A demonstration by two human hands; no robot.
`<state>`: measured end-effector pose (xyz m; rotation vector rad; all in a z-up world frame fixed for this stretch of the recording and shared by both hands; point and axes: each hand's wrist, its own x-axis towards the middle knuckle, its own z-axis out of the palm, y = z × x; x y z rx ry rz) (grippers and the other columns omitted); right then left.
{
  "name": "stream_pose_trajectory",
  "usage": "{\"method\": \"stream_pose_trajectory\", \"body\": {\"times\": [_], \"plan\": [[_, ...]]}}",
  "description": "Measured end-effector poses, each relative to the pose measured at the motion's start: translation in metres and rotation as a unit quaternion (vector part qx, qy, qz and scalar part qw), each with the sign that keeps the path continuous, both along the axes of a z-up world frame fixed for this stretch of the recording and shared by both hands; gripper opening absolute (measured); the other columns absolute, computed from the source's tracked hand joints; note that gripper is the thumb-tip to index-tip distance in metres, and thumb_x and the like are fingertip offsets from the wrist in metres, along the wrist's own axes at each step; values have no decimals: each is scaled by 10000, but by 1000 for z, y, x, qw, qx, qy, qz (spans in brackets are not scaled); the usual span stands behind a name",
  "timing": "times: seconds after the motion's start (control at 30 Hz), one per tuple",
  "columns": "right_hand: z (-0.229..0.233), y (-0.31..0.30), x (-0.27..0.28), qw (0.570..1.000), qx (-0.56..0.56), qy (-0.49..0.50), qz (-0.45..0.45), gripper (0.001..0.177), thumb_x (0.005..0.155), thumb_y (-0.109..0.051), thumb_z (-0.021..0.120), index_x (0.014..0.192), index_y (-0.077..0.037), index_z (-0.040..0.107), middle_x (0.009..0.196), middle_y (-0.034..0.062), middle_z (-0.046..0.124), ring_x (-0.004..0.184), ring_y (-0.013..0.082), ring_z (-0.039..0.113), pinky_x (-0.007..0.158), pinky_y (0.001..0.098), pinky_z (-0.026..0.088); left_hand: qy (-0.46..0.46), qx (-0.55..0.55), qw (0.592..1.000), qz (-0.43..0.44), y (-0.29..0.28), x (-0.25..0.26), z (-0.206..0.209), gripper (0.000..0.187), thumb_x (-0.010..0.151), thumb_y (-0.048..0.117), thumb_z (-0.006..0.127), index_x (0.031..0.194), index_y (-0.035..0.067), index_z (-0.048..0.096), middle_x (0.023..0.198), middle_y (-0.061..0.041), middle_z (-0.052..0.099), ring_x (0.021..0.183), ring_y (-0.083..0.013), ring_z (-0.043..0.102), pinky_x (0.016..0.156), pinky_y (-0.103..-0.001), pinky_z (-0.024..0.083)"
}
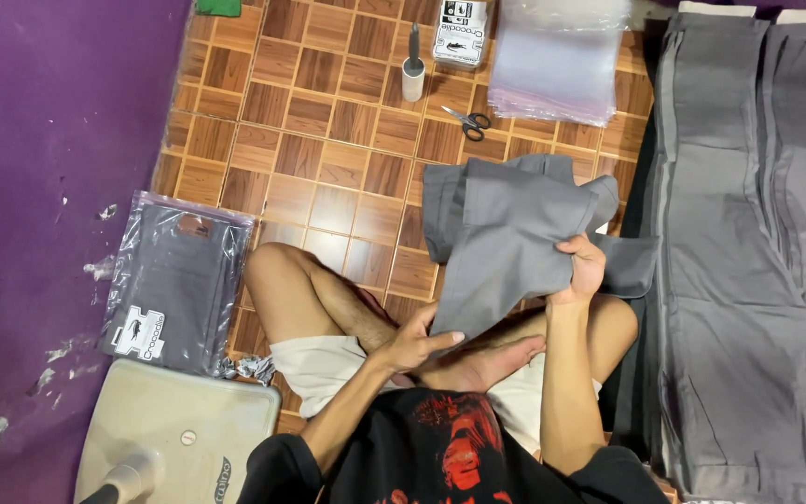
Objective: Folding a pair of trousers and using scissors to trim loose threads to prepare them for packaging.
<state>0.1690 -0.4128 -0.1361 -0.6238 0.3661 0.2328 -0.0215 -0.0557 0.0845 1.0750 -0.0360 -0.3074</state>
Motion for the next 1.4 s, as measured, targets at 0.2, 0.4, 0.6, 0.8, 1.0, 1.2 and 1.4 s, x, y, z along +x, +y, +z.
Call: {"method": "stream_pose_trajectory", "body": {"times": [0.2, 0.4, 0.6, 0.8, 1.0, 1.2, 1.4], "plan": [[61, 36, -6, 998, -23, 66, 1, 487, 774, -41, 606, 1256, -32, 679, 1227, 185, 715, 1070, 311, 719, 1040, 470, 513, 163, -67, 984, -12, -5, 5, -16, 422, 886, -5, 718, 1292, 94, 656, 1130, -16, 707, 995, -143, 647, 852, -334, 569], [174, 99, -72, 985, 11, -5, 169, 704, 936, -600, 558, 1384, -58, 586, 1248, 184, 701, 1141, 303, 672, 1012, 489, 523, 227, -206, 942, 138, 2, 48, -13, 650, 839, -64, 726, 1433, 78, 505, 1295, -142, 638, 1154, -290, 626, 987, -482, 520], [190, 109, -115, 944, -177, -77, 267, 265, 1059, -202, 518, 982, -17, 692, 883, 279, 783, 931, 341, 769, 892, 496, 571, 159, -226, 943, 188, 26, 88, -34, 882, 757, -206, 676, 1533, 139, 435, 1454, -137, 572, 1320, -306, 553, 1104, -486, 443], [202, 109, -110, 939, -210, -57, 265, 273, 1033, -146, 546, 1036, 56, 729, 965, 270, 776, 966, 334, 758, 903, 498, 571, 135, -241, 943, 185, 31, 98, -35, 950, 727, -250, 656, 1553, 154, 416, 1464, -146, 564, 1339, -308, 540, 1114, -496, 439], [326, 147, -115, 683, -636, -227, 278, 354, 1006, -221, 596, 1279, -15, 684, 1191, 217, 716, 1198, 344, 653, 1016, 470, 495, 170, -210, 941, 202, 49, 87, -50, 894, 716, -206, 674, 1509, 159, 480, 1371, -132, 631, 1249, -306, 610, 1055, -511, 490], [485, 180, -159, 759, -521, -333, 205, 401, 1066, -288, 557, 1361, -31, 644, 1327, 176, 655, 1292, 345, 585, 1100, 482, 405, 192, -184, 921, 285, 88, 75, -65, 735, 836, -95, 648, 1503, 159, 471, 1335, -148, 648, 1186, -318, 644, 1036, -497, 520], [536, 151, -203, 880, -281, -346, 162, 471, 1116, -340, 549, 1447, -7, 586, 1433, 196, 589, 1369, 345, 520, 1178, 514, 322, 95, -160, 920, 344, 119, 50, -42, 843, 886, -109, 582, 1620, 180, 284, 1400, -195, 617, 1261, -314, 628, 1084, -489, 514]]}}
